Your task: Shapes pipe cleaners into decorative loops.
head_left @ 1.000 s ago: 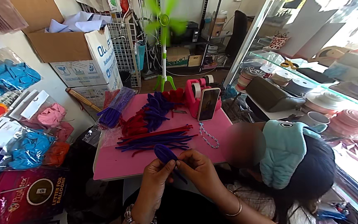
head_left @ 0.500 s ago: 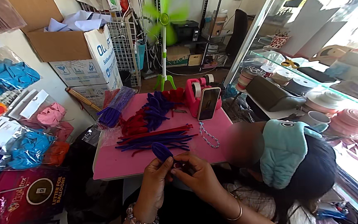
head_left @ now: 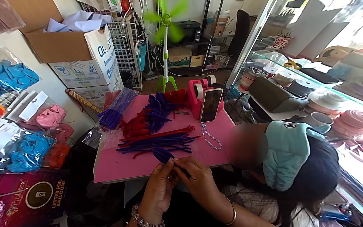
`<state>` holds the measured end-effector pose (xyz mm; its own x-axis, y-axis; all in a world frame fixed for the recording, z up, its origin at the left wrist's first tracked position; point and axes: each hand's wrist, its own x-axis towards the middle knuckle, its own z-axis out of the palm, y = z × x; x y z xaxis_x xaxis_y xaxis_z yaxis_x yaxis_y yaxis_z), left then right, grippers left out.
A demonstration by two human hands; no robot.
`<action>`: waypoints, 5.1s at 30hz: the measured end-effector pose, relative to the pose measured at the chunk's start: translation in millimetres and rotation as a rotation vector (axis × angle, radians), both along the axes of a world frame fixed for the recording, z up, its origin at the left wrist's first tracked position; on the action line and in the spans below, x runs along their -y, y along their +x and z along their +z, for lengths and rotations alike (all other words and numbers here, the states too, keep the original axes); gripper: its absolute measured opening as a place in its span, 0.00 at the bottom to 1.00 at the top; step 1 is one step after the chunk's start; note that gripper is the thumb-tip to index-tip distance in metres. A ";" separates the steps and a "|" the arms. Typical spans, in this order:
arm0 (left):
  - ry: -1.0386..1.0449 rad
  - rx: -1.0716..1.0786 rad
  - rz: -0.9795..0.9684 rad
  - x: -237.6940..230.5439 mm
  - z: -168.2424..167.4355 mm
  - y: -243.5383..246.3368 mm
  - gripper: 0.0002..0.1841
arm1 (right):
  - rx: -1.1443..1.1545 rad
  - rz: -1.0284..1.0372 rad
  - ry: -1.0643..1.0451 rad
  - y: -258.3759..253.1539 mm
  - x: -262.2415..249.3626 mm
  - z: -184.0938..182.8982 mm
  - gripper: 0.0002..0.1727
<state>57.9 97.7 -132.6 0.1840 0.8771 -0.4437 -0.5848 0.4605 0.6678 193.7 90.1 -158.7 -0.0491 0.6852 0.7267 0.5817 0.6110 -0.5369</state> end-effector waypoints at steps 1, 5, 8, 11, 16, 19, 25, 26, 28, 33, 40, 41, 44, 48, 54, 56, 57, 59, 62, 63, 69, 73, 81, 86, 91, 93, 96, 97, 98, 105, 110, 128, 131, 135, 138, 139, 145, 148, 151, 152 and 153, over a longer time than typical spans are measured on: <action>-0.005 0.002 0.001 -0.1 0.2 0.2 0.09 | 0.002 -0.005 0.013 -0.2 -0.6 -0.5 0.07; -0.022 -0.012 0.009 -2.1 1.7 -0.6 0.09 | -0.116 0.098 -0.064 4.4 -5.9 1.7 0.07; 0.156 -0.089 -0.029 -8.3 3.4 -14.3 0.16 | -0.220 0.228 -0.183 15.5 -10.1 11.3 0.08; 0.525 -0.381 -0.137 -28.9 13.2 -42.5 0.32 | -0.196 0.329 -0.227 28.9 -13.3 25.5 0.09; 1.032 -0.879 -0.644 -47.7 55.8 -70.4 0.30 | -0.021 0.488 -0.171 40.1 -17.5 47.1 0.08; 1.003 -1.089 -0.895 -44.8 76.6 -65.3 0.20 | 0.071 0.526 -0.119 39.6 -15.4 56.9 0.07; 0.964 -1.187 -1.022 -43.3 82.1 -61.5 0.16 | 0.189 0.483 -0.036 37.2 -11.5 59.1 0.06; 0.963 -1.170 -1.011 -42.8 80.5 -61.2 0.16 | 0.198 0.476 -0.032 37.2 -11.2 59.6 0.06; 0.958 -1.126 -0.989 -42.1 78.0 -61.1 0.16 | 0.204 0.469 -0.031 37.0 -10.8 60.6 0.06; 0.982 -1.038 -0.887 -39.1 68.6 -61.1 0.14 | 0.230 0.436 -0.031 36.3 -7.2 62.5 0.07; 0.965 -0.968 -0.836 -36.0 67.1 -60.0 0.13 | 0.215 0.368 -0.029 33.8 -2.6 60.0 0.08; 0.969 -0.979 -0.834 -36.0 67.5 -60.2 0.13 | 0.226 0.351 -0.018 33.1 -1.7 58.9 0.08; 0.980 -1.007 -0.850 -36.7 68.9 -61.1 0.13 | 0.269 0.317 0.020 31.5 0.4 55.1 0.08; 0.956 -1.007 -0.856 -37.2 71.1 -62.4 0.12 | 0.299 0.279 0.058 29.3 1.4 51.8 0.08; 0.959 -1.022 -0.852 -39.3 70.8 -63.7 0.12 | 0.326 0.241 0.094 27.4 0.5 48.9 0.08; 0.950 -1.017 -0.865 -40.1 71.7 -63.0 0.12 | 0.319 0.247 0.088 28.0 -0.5 48.5 0.07; 0.938 -1.008 -0.877 -41.2 72.5 -62.7 0.12 | 0.310 0.254 0.075 28.5 -0.9 48.7 0.07; 0.905 -0.979 -0.903 -44.0 74.3 -62.0 0.11 | 0.276 0.279 0.030 30.1 -2.1 50.8 0.07; 0.904 -0.973 -0.910 -46.8 75.7 -61.0 0.11 | 0.240 0.290 -0.004 32.2 -4.2 53.3 0.08; 0.912 -0.998 -0.905 -46.7 75.8 -60.3 0.12 | 0.237 0.284 0.000 32.2 -4.6 53.5 0.08; 1.032 -1.153 -0.784 -39.5 72.4 -56.9 0.13 | 0.242 0.275 0.041 33.3 -5.3 52.9 0.09; 1.169 -1.174 -0.764 -39.9 68.8 -60.6 0.15 | 0.295 0.253 0.083 31.2 -3.1 49.8 0.09; 1.054 -1.158 -0.864 -44.4 79.2 -62.4 0.15 | 0.266 0.237 0.075 29.5 -1.2 47.9 0.09; 1.036 -1.012 -0.456 -57.9 87.7 -76.9 0.26 | 0.190 0.185 0.040 37.5 -9.6 52.6 0.09; 1.009 -0.931 -0.327 -57.4 91.4 -86.1 0.24 | 0.196 0.155 0.043 39.9 -10.7 53.8 0.09; 1.055 -0.974 -0.362 -53.8 87.8 -85.3 0.22 | 0.202 0.151 0.054 38.8 -10.9 52.8 0.09; 1.139 -1.105 -0.462 -47.7 83.6 -79.4 0.21 | 0.241 0.141 0.091 36.9 -10.7 51.8 0.09; 1.177 -1.171 -0.509 -45.4 82.5 -76.1 0.21 | 0.264 0.133 0.109 36.0 -10.4 51.4 0.09; 1.212 -1.234 -0.551 -43.2 80.8 -72.1 0.21 | 0.291 0.121 0.130 34.8 -9.8 51.3 0.09; 1.142 -1.315 -0.776 -37.5 78.7 -59.0 0.18 | 0.434 0.066 0.227 32.3 -5.3 52.0 0.10; 0.981 -1.161 -0.678 -39.2 74.1 -77.7 0.15 | 0.385 0.014 0.208 39.0 -6.9 52.9 0.10; 0.555 -0.419 -0.009 -21.8 30.2 -38.2 0.07 | 0.230 -0.046 0.112 30.0 -7.8 25.8 0.09; 0.526 -0.377 0.049 -19.7 25.2 -31.9 0.07 | 0.225 -0.054 0.109 27.3 -7.6 23.1 0.09; 0.505 -0.344 0.149 -18.5 21.6 -22.4 0.06 | 0.235 -0.091 0.136 21.7 -7.6 20.0 0.09; 0.497 -0.369 0.205 -21.3 20.0 -17.1 0.06 | 0.261 -0.119 0.174 18.5 -8.9 17.2 0.08; 0.499 -0.385 0.215 -22.5 19.2 -16.3 0.06 | 0.270 -0.124 0.181 17.7 -9.2 16.7 0.09; 0.552 -0.512 0.214 -23.2 15.6 -15.6 0.06 | 0.291 -0.136 0.204 15.3 -9.4 13.7 0.09; 0.522 -0.457 0.157 -22.8 15.0 -18.2 0.07 | 0.283 -0.140 0.202 16.3 -10.5 13.4 0.08; 0.459 -0.362 0.130 -21.3 15.3 -18.6 0.06 | 0.286 -0.154 0.210 17.4 -11.6 11.9 0.08; 0.439 -0.345 0.131 -21.1 15.7 -18.5 0.05 | 0.292 -0.157 0.216 17.6 -11.6 11.6 0.08; 0.418 -0.331 0.131 -21.1 16.5 -18.8 0.04 | 0.299 -0.159 0.222 17.7 -11.6 11.1 0.08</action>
<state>39.1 118.8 -116.1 -0.0291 0.9972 -0.0683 -0.3468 0.0540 0.9364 211.4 101.6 -147.6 -0.1865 0.5293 0.8277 0.7887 0.5830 -0.1950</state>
